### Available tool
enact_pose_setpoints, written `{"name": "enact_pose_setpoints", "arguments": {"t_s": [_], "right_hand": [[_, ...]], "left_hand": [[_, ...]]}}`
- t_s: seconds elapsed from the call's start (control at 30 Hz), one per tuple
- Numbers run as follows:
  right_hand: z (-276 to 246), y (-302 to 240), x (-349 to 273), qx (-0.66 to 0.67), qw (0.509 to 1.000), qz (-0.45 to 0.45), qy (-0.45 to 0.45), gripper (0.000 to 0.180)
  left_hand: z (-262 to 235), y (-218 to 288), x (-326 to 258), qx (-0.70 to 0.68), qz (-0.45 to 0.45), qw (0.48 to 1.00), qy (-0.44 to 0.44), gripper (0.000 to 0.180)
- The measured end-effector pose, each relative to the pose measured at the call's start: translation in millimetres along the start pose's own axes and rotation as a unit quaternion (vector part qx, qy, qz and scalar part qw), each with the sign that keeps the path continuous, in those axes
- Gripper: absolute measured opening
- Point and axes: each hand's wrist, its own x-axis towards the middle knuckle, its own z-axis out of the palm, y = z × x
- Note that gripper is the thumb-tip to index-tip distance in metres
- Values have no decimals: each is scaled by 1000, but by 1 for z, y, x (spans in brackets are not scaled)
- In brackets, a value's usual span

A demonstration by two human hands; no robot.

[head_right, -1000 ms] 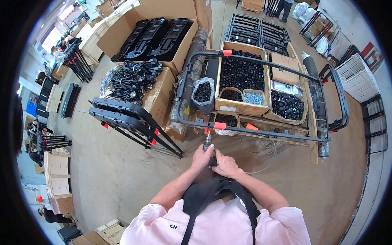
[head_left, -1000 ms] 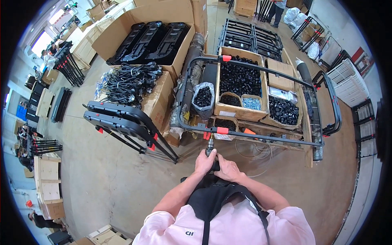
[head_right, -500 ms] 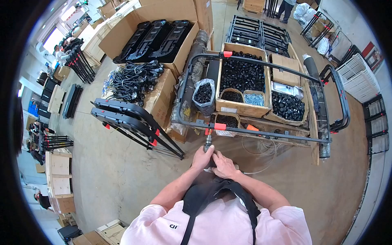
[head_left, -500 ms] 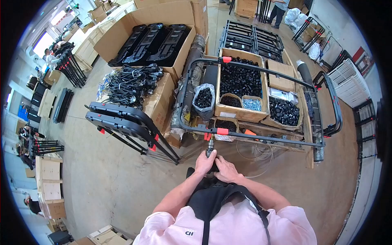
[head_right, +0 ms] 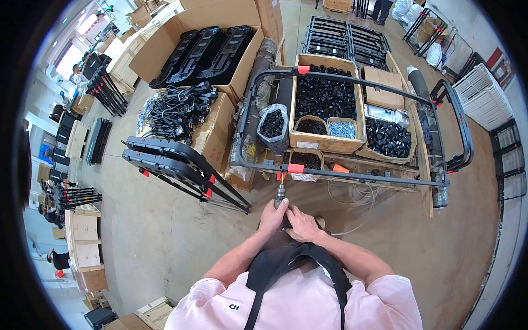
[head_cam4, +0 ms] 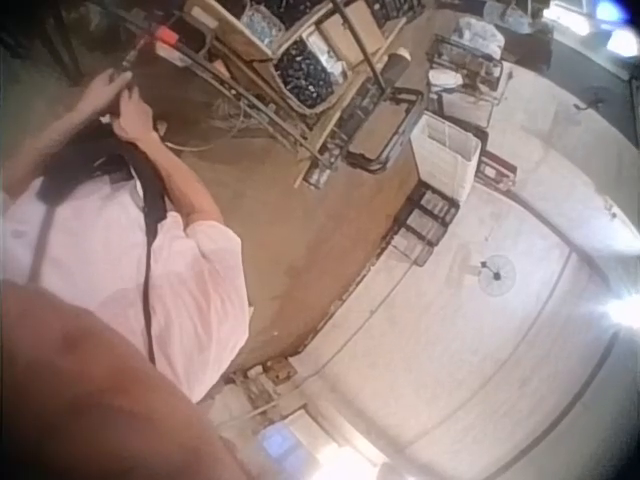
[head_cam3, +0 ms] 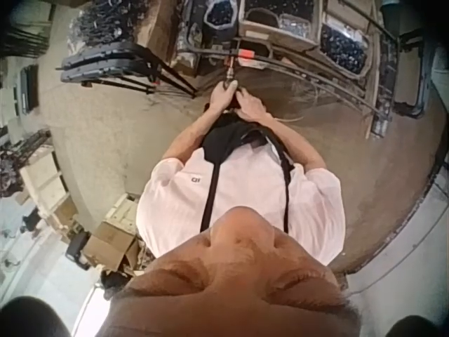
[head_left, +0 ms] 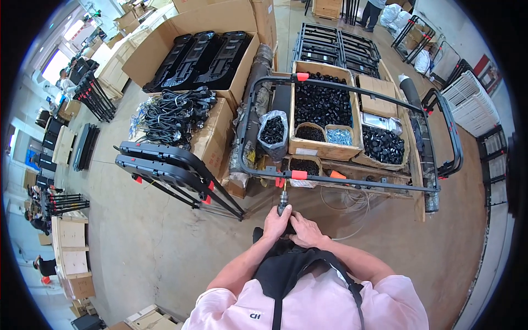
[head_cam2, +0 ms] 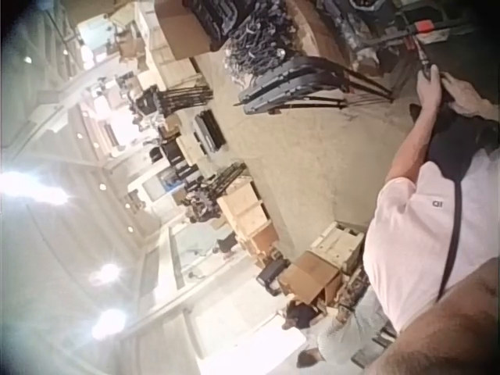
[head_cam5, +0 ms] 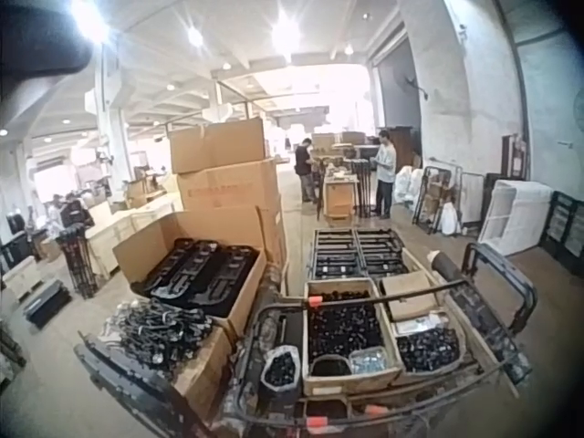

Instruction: Assembling metal frames for roof racks using an electric screwdriver and screws in a warehouse environment.

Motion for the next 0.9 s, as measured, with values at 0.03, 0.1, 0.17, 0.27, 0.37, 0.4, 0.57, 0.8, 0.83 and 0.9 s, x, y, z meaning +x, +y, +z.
{"name": "enact_pose_setpoints", "arguments": {"t_s": [0.03, 0.1, 0.17, 0.27, 0.37, 0.4, 0.57, 0.8, 0.83, 0.9], "right_hand": [[0, 0, -1, -4, 1000, -6, -1, 72], [0, -1, -5, -6, 1000, -10, 0, 72], [-2, -3, -10, -20, 999, 23, -34, 70], [-4, 1, -16, -36, 995, 69, -58, 73], [-8, 8, -23, -27, 996, 85, -14, 74], [-9, 10, -25, -27, 996, 87, -13, 74], [-18, 11, -28, -23, 994, 103, -14, 78], [-19, 15, -31, -9, 994, 106, -4, 81], [-19, 16, -32, -5, 994, 112, -1, 82], [-18, 19, -32, -1, 993, 119, 3, 83]], "left_hand": [[2, -5, -1, 2, 0, 1000, -1, 59], [5, -14, -3, -6, -6, 1000, 11, 59], [11, -20, -7, -10, -9, 1000, 8, 59], [21, -16, -8, -10, -12, 1000, -6, 59], [30, -5, -10, -9, -2, 1000, -17, 59], [31, -2, -11, -12, 2, 1000, -15, 58], [36, 1, -9, -7, 15, 1000, -6, 57], [35, 9, -13, 3, 19, 1000, -7, 58], [35, 13, -14, 1, 20, 1000, -9, 58], [33, 22, -16, -11, 18, 1000, -17, 58]]}}
